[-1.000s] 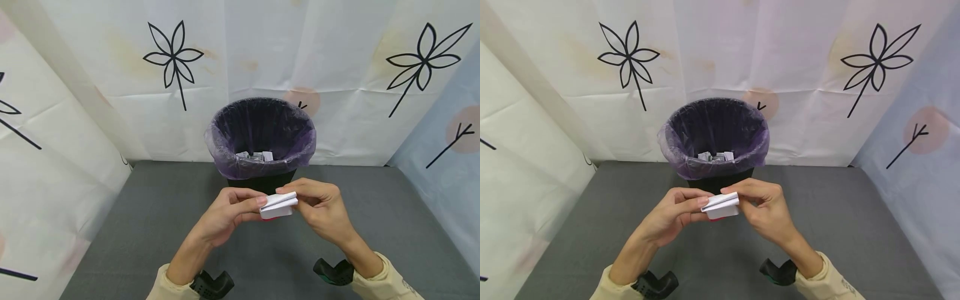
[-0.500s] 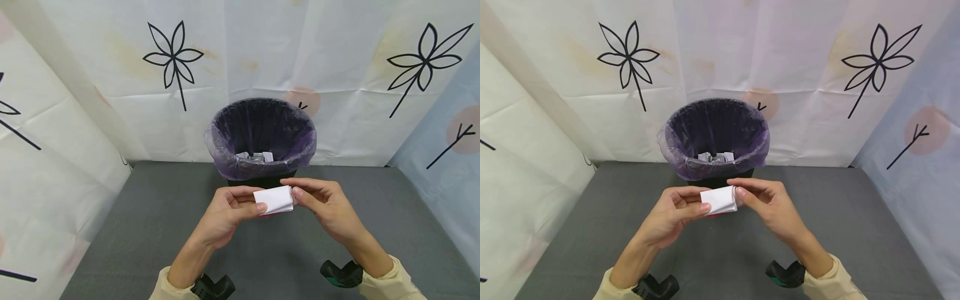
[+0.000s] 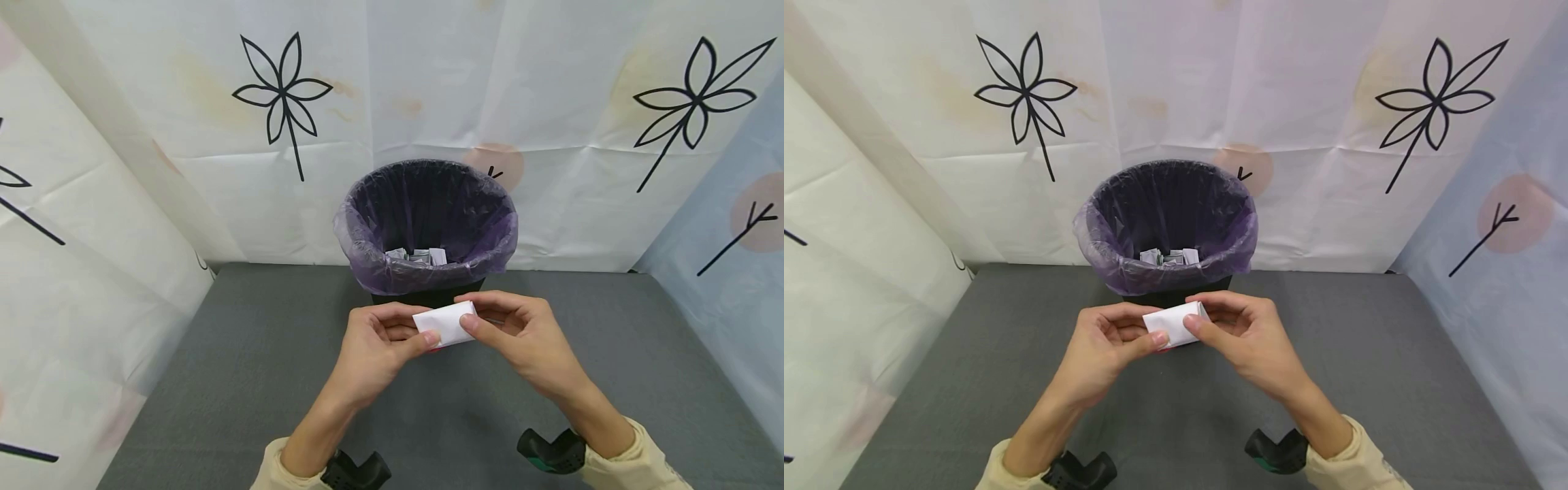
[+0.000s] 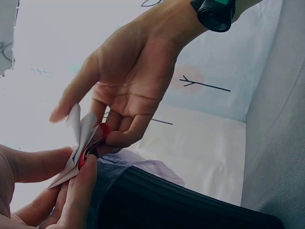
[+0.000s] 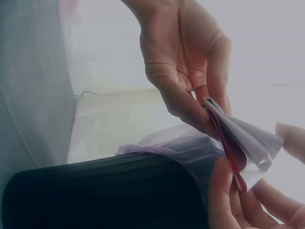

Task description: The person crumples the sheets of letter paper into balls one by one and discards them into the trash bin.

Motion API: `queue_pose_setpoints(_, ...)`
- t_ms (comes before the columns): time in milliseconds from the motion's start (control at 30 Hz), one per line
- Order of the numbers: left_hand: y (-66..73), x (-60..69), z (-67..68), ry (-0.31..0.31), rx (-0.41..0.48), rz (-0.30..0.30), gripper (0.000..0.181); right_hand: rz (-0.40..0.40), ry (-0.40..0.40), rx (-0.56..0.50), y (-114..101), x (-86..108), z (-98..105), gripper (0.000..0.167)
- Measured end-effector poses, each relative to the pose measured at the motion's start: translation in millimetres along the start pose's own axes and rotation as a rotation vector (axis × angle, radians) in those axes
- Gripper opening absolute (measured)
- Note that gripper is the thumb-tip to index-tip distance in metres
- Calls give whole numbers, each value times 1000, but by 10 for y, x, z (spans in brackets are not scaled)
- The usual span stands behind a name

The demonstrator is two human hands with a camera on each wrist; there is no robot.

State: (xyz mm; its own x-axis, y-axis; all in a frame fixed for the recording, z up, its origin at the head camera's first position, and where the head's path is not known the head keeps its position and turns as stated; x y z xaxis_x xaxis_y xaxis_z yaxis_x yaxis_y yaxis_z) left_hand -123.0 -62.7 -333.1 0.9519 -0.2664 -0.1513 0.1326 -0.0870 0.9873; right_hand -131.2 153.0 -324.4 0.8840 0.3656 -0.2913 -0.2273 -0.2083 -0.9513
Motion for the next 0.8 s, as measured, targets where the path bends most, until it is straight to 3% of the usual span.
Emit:
queue_pose_setpoints(267, -11, 6, -19, -3, -135, -31, 24, 57, 79, 93, 8, -6, -27, 17)
queue_pose_setpoints(567, 25, -8, -42, 0, -323, -108, 11, 47, 53, 200, -25, 2, -27, 15)
queue_pose_setpoints(800, 16, -29, -69, 77, -310, -172, 8, 8, -19, 55, -14, 5, -21, 23)
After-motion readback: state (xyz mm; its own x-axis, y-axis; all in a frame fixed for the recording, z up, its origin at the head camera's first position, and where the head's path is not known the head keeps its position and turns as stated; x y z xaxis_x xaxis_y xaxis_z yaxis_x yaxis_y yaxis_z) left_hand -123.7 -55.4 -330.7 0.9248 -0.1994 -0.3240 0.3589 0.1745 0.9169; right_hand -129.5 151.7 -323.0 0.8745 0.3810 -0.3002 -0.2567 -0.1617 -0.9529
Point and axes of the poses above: each hand's wrist, its own x-axis away from the middle knuckle, its own z-axis out of the back of the hand, y = z × x, the point moved 1 cm from there along -x, towards the middle knuckle, and after that the axes turned 10 degrees about -x, right-handed, at the moved point
